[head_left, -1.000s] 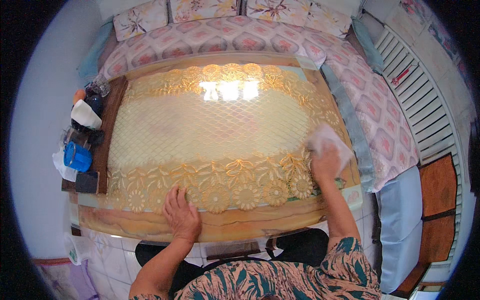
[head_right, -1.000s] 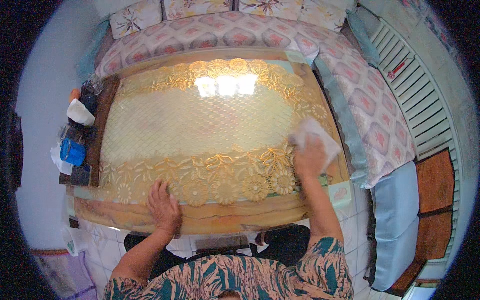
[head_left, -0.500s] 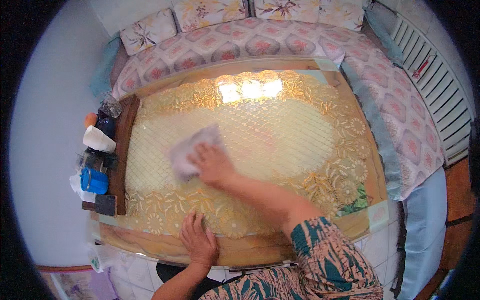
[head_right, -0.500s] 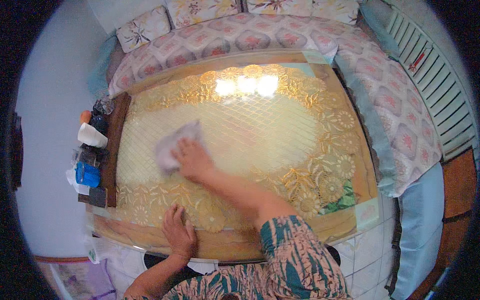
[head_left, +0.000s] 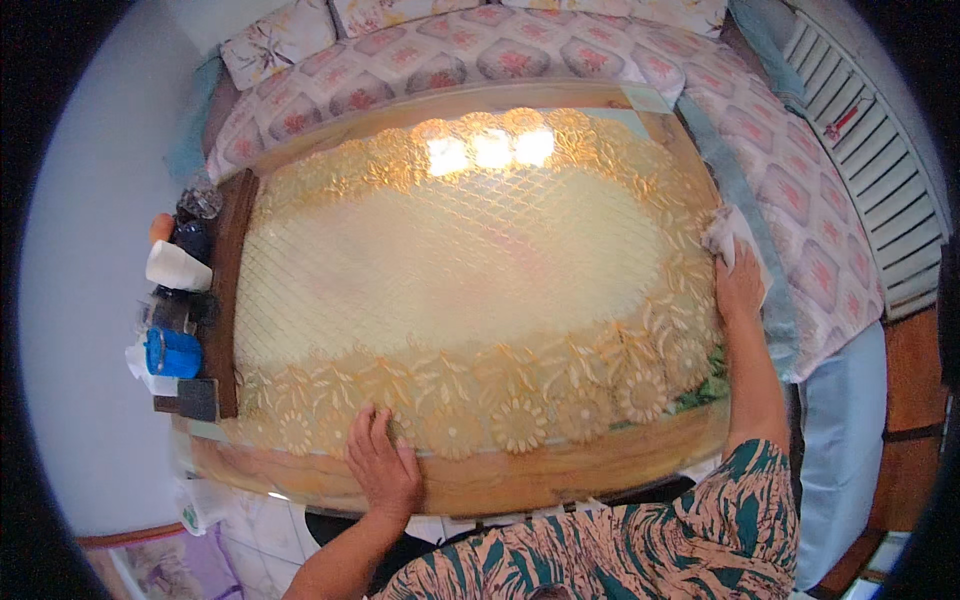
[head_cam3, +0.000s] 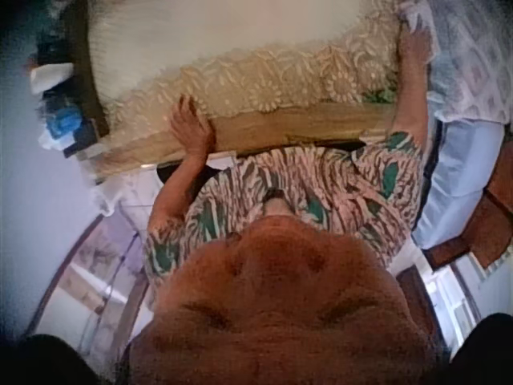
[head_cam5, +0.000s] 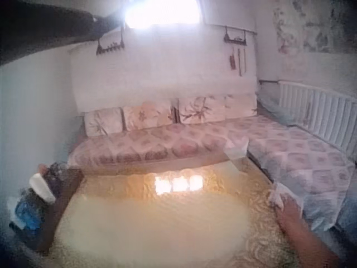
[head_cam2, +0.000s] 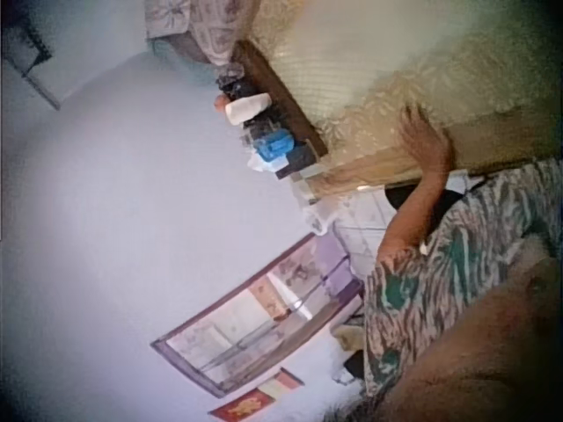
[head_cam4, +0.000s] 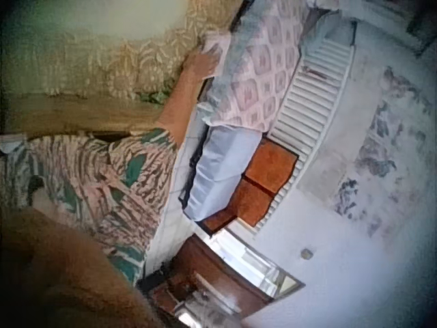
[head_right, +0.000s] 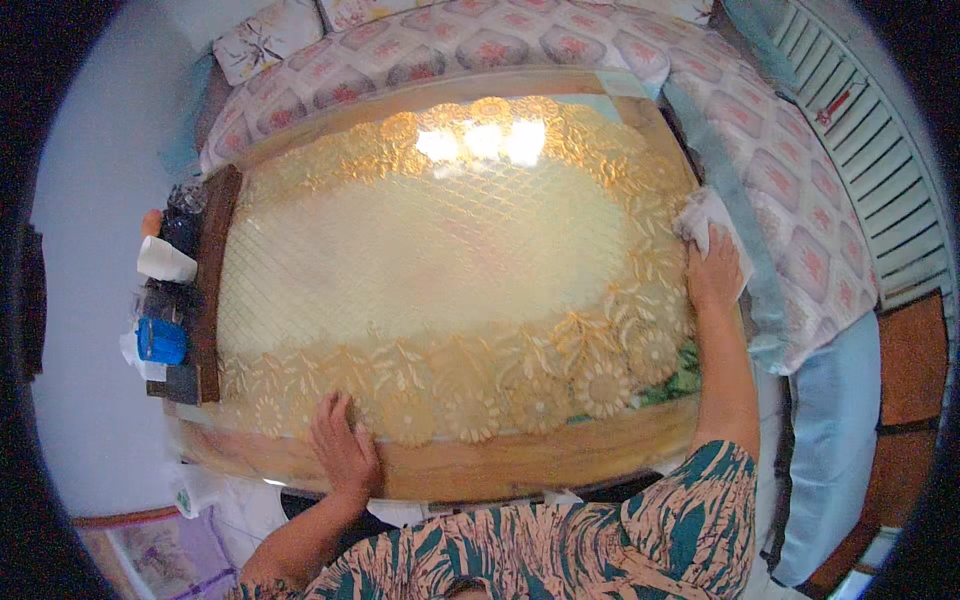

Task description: The person wipes a glass-topped table using a cloth, moving around a cup and a tissue box on the surface.

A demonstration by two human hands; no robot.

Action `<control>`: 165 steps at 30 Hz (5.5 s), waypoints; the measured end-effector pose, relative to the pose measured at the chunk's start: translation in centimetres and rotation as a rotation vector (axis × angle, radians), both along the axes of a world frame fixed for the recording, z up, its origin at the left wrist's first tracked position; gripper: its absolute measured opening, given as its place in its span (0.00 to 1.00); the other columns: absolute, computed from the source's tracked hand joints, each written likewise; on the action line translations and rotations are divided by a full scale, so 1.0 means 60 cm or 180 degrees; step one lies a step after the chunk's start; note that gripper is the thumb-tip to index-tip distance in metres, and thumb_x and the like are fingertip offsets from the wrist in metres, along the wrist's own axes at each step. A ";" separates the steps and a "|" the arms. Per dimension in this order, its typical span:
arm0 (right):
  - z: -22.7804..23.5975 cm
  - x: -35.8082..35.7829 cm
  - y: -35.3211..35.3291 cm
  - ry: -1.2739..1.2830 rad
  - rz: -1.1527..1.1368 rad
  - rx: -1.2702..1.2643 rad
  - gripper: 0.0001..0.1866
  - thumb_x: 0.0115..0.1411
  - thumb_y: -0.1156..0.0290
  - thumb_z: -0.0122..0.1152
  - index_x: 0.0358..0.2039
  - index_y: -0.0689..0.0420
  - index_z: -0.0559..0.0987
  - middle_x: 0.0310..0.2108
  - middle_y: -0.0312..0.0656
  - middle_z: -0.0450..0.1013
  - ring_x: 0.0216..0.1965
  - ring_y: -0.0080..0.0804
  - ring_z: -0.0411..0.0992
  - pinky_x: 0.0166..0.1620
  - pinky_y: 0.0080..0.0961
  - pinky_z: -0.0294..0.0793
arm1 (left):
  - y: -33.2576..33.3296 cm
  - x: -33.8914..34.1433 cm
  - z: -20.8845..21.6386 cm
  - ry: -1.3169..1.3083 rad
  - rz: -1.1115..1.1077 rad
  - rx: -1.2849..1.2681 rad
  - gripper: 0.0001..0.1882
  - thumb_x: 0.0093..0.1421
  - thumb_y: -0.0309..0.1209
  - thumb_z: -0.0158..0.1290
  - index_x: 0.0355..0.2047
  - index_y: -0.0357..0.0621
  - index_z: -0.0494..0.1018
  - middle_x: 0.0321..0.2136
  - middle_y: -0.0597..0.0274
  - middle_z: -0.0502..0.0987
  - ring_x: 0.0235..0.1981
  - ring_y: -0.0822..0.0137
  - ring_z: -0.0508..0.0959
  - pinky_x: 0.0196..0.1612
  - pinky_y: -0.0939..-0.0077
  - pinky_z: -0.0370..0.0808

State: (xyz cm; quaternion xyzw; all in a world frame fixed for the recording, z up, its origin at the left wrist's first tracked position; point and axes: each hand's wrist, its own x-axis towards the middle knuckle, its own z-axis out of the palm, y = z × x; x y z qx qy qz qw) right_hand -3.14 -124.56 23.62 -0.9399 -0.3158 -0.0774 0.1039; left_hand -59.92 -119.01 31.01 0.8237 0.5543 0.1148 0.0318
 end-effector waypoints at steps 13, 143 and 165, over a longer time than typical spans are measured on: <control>0.021 -0.556 -0.018 0.0751 0.2505 0.0642 0.34 0.49 0.63 0.57 0.60 0.46 0.66 0.64 0.51 0.55 0.65 0.47 0.51 0.65 0.47 0.45 | 0.000 -0.009 -0.028 0.0005 0.0094 0.0520 0.24 0.56 0.32 0.47 0.55 0.47 0.62 0.58 0.57 0.62 0.61 0.54 0.60 0.60 0.55 0.55; 0.030 -0.468 0.194 0.0049 0.1786 0.0504 0.31 0.52 0.61 0.59 0.58 0.54 0.68 0.58 0.51 0.63 0.61 0.49 0.58 0.63 0.41 0.54 | 0.087 -0.341 -0.016 -0.0960 0.1182 0.1209 0.09 0.55 0.25 0.47 0.37 0.43 0.71 0.44 0.57 0.73 0.47 0.53 0.69 0.52 0.60 0.64; 0.070 -0.890 0.407 0.0624 0.4096 0.0259 0.35 0.57 0.48 0.53 0.64 0.40 0.59 0.66 0.48 0.50 0.68 0.46 0.46 0.66 0.48 0.41 | 0.084 -0.341 0.001 -0.0840 0.1211 0.0940 0.09 0.56 0.27 0.47 0.39 0.43 0.70 0.44 0.56 0.72 0.49 0.52 0.68 0.53 0.58 0.62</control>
